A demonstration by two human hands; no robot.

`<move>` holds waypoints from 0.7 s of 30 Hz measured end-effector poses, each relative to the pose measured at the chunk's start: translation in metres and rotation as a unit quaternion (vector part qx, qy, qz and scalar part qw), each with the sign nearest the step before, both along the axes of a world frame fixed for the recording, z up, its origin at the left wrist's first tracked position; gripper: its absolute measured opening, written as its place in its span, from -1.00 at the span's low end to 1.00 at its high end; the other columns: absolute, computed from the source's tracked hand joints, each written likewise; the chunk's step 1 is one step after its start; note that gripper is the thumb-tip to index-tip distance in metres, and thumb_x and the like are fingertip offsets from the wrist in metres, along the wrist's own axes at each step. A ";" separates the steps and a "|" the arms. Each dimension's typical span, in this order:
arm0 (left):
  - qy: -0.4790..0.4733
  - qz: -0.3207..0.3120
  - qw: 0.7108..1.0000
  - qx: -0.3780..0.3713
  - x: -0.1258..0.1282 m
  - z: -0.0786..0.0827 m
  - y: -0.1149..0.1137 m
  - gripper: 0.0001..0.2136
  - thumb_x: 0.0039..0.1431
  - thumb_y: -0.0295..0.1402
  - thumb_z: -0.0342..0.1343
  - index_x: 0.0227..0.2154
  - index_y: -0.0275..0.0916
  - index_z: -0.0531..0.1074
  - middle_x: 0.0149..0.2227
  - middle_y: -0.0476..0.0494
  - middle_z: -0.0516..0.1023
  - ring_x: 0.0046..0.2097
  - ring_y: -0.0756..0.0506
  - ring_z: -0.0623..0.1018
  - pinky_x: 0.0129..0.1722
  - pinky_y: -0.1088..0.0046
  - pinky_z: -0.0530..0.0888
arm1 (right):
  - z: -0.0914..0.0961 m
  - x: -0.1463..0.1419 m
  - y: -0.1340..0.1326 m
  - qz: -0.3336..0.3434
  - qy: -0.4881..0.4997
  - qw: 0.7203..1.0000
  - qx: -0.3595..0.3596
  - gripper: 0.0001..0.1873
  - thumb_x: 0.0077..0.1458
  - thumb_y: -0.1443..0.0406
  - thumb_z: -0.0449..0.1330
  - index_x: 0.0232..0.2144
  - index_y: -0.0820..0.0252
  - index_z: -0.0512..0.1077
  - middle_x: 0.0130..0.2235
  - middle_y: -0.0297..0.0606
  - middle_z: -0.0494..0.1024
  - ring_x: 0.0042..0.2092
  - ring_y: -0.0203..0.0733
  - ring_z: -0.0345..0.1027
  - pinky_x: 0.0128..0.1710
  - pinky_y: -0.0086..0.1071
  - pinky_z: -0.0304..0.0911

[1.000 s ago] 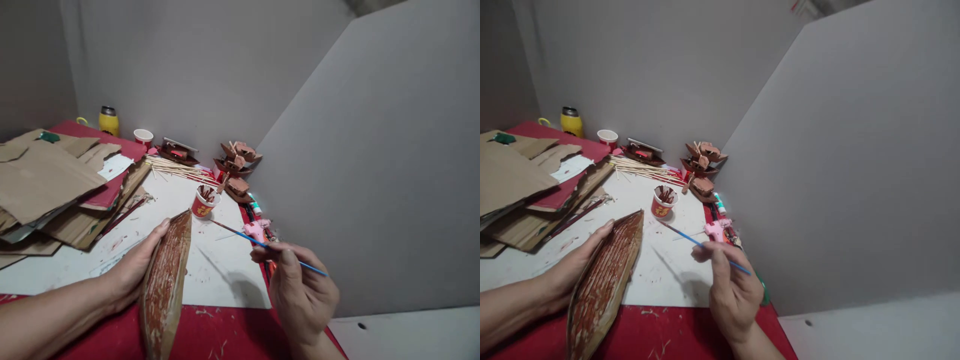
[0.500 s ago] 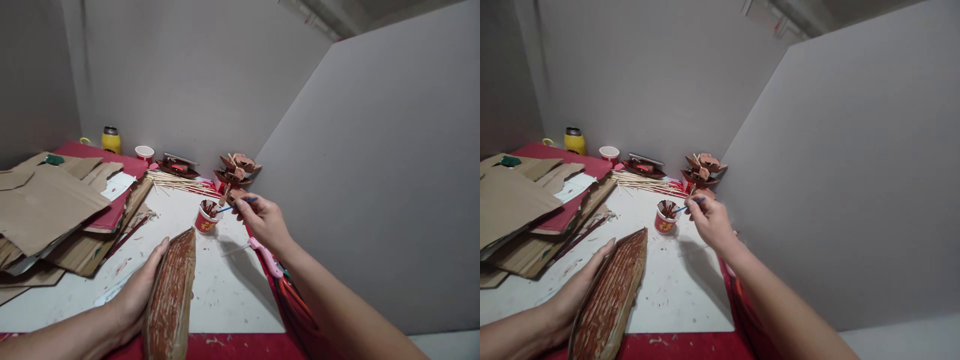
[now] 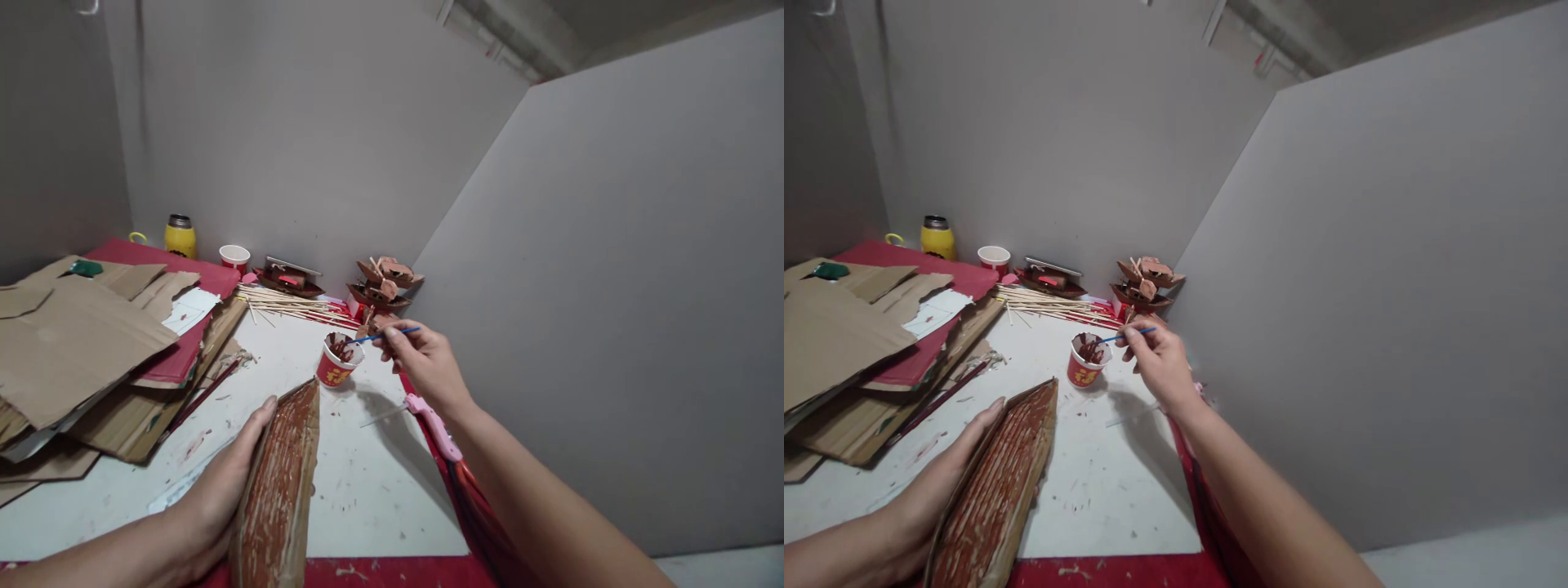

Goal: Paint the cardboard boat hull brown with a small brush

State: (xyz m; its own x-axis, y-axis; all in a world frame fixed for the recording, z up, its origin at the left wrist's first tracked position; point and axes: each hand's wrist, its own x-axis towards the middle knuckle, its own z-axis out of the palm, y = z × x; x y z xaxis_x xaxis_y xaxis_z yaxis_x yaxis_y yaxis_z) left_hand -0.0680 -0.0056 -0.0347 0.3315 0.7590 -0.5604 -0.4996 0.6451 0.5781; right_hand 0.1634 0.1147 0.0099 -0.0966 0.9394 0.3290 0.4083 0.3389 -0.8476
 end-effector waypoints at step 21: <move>0.028 0.040 0.998 0.046 0.001 -0.009 -0.001 -0.43 0.17 0.00 0.17 0.12 -0.29 0.45 -0.14 -0.28 0.69 -0.13 -0.27 0.67 -0.07 0.24 0.53 | -0.039 0.009 -0.118 -0.002 0.275 0.961 -0.019 -0.88 0.15 0.21 0.33 -0.33 0.13 0.58 -0.44 -0.26 0.61 -0.49 -0.33 0.44 -0.57 -0.54 0.39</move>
